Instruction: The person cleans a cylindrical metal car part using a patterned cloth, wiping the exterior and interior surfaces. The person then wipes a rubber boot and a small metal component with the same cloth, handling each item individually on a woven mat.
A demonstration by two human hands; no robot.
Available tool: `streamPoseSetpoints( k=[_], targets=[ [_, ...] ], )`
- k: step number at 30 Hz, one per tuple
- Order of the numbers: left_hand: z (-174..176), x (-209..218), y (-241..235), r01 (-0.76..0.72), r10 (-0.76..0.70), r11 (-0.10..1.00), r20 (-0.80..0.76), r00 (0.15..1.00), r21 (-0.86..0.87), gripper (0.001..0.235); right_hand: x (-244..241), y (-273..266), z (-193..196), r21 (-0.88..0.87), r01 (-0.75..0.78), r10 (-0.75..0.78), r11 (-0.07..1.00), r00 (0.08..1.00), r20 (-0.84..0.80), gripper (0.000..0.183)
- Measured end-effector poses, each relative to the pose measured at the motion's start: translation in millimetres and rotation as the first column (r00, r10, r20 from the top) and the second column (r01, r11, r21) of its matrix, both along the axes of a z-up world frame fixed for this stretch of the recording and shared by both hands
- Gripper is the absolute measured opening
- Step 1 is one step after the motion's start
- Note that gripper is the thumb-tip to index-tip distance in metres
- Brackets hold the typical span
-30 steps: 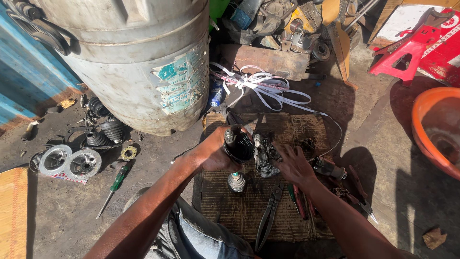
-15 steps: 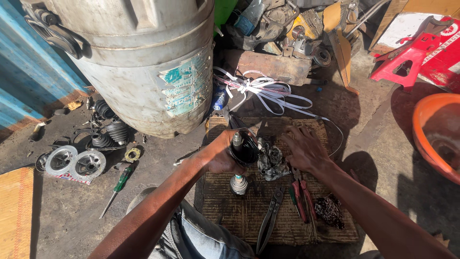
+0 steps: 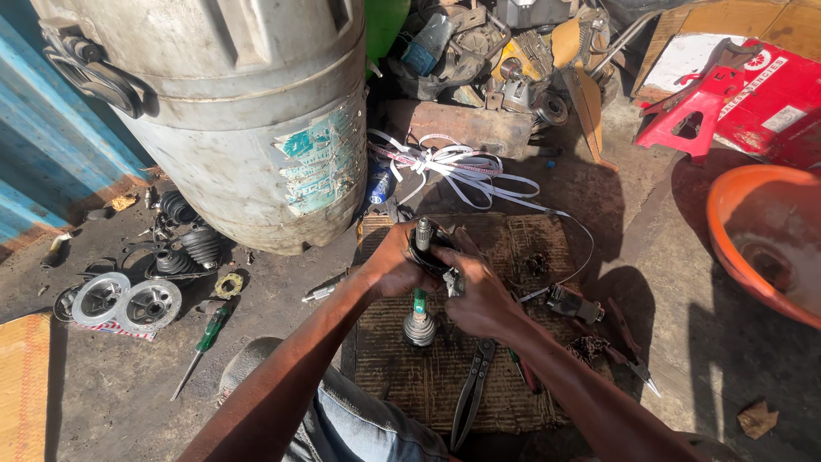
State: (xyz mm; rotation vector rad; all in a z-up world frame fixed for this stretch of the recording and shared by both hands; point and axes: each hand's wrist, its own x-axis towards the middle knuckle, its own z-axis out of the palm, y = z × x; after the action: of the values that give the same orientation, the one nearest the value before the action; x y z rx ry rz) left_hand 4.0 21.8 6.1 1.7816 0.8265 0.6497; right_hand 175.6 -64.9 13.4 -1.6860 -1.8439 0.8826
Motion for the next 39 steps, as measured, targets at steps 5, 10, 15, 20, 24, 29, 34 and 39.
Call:
streamPoseSetpoints(
  k=[5, 10, 15, 20, 24, 29, 34, 39],
  targets=[
    [-9, -4, 2, -0.056, 0.060, 0.998, 0.120, 0.991, -0.035, 0.054, 9, 7, -4, -0.268, 0.161, -0.297, 0.950, 0.734, -0.610, 0.092],
    [-14, -7, 0, -0.022, 0.014, 0.999, 0.217, 0.976, 0.032, 0.055, 54, 19, 5, 0.046, 0.119, -0.092, 0.992, 0.917, -0.389, 0.087],
    [-12, -8, -4, -0.070, 0.069, 0.998, 0.198, 0.978, 0.001, 0.051, 104, 18, -36, -0.073, 0.068, -0.017, 0.995, 0.837, 0.546, 0.073],
    [-11, -2, -5, -0.080, 0.065, 0.995, 0.225, 0.972, 0.058, 0.049, 106, 8, -102, -0.287, 0.143, 0.178, 0.947, 0.509, 0.842, 0.075],
    [-14, 8, 1, -0.090, 0.065, 0.990, 0.214, 0.975, 0.110, 0.049, 90, 20, -158, -0.193, 0.151, 0.086, 0.969, 0.529, 0.844, 0.053],
    [-22, 4, 11, -0.094, 0.050, 0.986, 0.287, 0.957, 0.140, 0.054, 91, 37, -192, 0.089, 0.028, -0.086, 0.996, 0.645, 0.759, 0.021],
    [-62, -2, 15, 0.014, 0.162, 0.920, 0.412, 0.897, -0.391, 0.057, 97, 49, -163, 0.276, 0.107, -0.253, 0.955, 0.778, 0.575, 0.028],
    [-133, 6, 6, -0.222, 0.280, 0.917, 0.138, 0.950, -0.332, 0.056, 106, 40, -96, 0.099, 0.294, -0.297, 0.951, 0.767, 0.569, 0.058]
  ],
)
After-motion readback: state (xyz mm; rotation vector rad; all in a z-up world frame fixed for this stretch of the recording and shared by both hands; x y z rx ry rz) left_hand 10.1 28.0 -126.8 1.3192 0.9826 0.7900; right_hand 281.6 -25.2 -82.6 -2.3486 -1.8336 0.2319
